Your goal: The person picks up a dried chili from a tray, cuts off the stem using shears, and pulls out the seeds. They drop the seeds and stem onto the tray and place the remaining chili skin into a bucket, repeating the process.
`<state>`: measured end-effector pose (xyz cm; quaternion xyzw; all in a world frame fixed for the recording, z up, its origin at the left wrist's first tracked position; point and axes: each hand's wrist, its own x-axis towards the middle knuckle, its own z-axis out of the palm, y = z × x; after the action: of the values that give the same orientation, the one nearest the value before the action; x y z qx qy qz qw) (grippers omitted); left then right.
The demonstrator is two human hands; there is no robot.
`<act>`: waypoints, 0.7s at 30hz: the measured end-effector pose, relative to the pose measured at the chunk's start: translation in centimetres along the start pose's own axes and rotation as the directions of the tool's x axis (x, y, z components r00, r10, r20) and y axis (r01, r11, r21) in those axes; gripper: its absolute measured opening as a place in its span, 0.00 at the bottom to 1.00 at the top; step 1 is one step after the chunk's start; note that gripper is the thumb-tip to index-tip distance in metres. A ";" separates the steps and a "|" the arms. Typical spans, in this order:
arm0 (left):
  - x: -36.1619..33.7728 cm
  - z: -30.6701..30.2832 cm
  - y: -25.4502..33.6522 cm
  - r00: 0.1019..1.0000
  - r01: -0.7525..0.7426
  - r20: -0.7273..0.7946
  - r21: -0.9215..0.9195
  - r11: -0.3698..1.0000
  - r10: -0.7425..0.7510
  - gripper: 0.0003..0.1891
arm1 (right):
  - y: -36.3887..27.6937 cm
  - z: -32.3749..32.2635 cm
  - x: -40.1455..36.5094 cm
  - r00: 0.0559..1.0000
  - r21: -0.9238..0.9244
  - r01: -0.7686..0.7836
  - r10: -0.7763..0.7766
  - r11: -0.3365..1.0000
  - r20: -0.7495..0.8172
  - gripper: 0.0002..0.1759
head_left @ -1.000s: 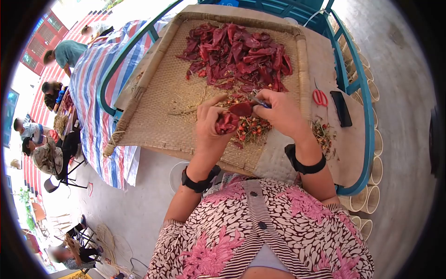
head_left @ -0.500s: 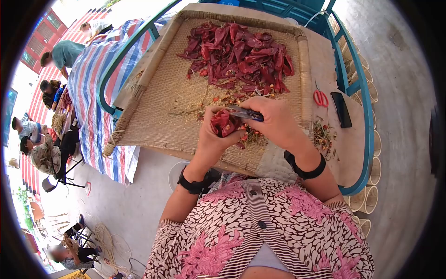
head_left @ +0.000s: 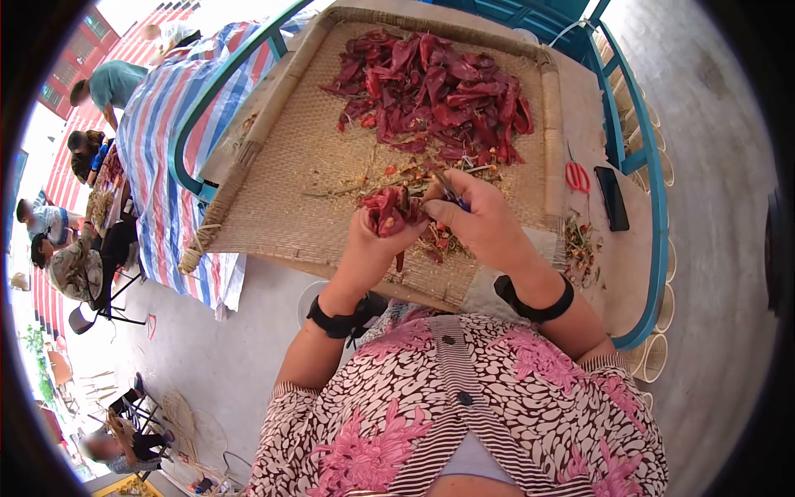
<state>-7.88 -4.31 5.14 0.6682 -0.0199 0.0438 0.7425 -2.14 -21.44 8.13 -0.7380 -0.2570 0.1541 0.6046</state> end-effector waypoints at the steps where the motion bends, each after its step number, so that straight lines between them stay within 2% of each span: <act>1: -0.1 -0.3 0.1 1.000 0.002 0.026 -0.025 1.000 -0.001 0.10 | -0.6 0.0 -0.2 0.998 0.126 -0.061 0.057 0.990 0.033 0.12; 3: -0.5 -1.0 0.4 0.997 0.012 0.083 -0.073 0.997 -0.006 0.10 | -1.5 0.2 -0.9 0.981 0.367 -0.189 0.158 0.911 0.112 0.09; 6: -0.6 -1.3 -0.7 0.985 0.088 0.169 -0.300 0.950 -0.038 0.12 | -0.3 0.5 -1.0 0.942 0.673 -0.333 0.263 0.660 0.209 0.06; 9: -0.4 -1.3 -1.5 0.963 0.169 0.269 -0.524 0.835 -0.027 0.14 | 0.6 1.0 -1.2 0.926 0.849 -0.364 0.242 0.383 0.288 0.05; 12: -0.6 -0.3 -1.7 0.969 0.199 0.241 -0.661 0.724 -0.046 0.13 | 0.6 1.1 -1.3 0.903 0.883 -0.397 0.277 0.249 0.327 0.05; 15: -0.7 0.0 -1.9 0.968 0.225 0.243 -0.720 0.656 -0.065 0.10 | 0.0 1.4 -1.4 0.913 0.862 -0.373 0.302 0.344 0.275 0.07; 17: -0.6 -0.6 -1.7 0.968 0.211 0.240 -0.640 0.739 -0.069 0.10 | -0.8 0.8 -1.4 0.958 0.634 -0.288 0.210 0.717 0.197 0.10; 18: -0.6 -0.9 -1.5 0.969 0.202 0.237 -0.596 0.777 -0.070 0.10 | -1.1 0.4 -1.4 0.973 0.472 -0.217 0.151 0.854 0.175 0.12; 21: -0.6 -1.3 -0.4 0.972 0.208 0.199 -0.457 0.865 -0.129 0.08 | -1.8 -0.2 -1.6 0.948 0.248 -0.210 0.135 0.946 0.289 0.16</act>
<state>-8.46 -3.08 4.60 0.4666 -0.0316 -0.0818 0.8801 -3.66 -22.22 9.79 -0.6388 -0.2463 0.3396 0.6450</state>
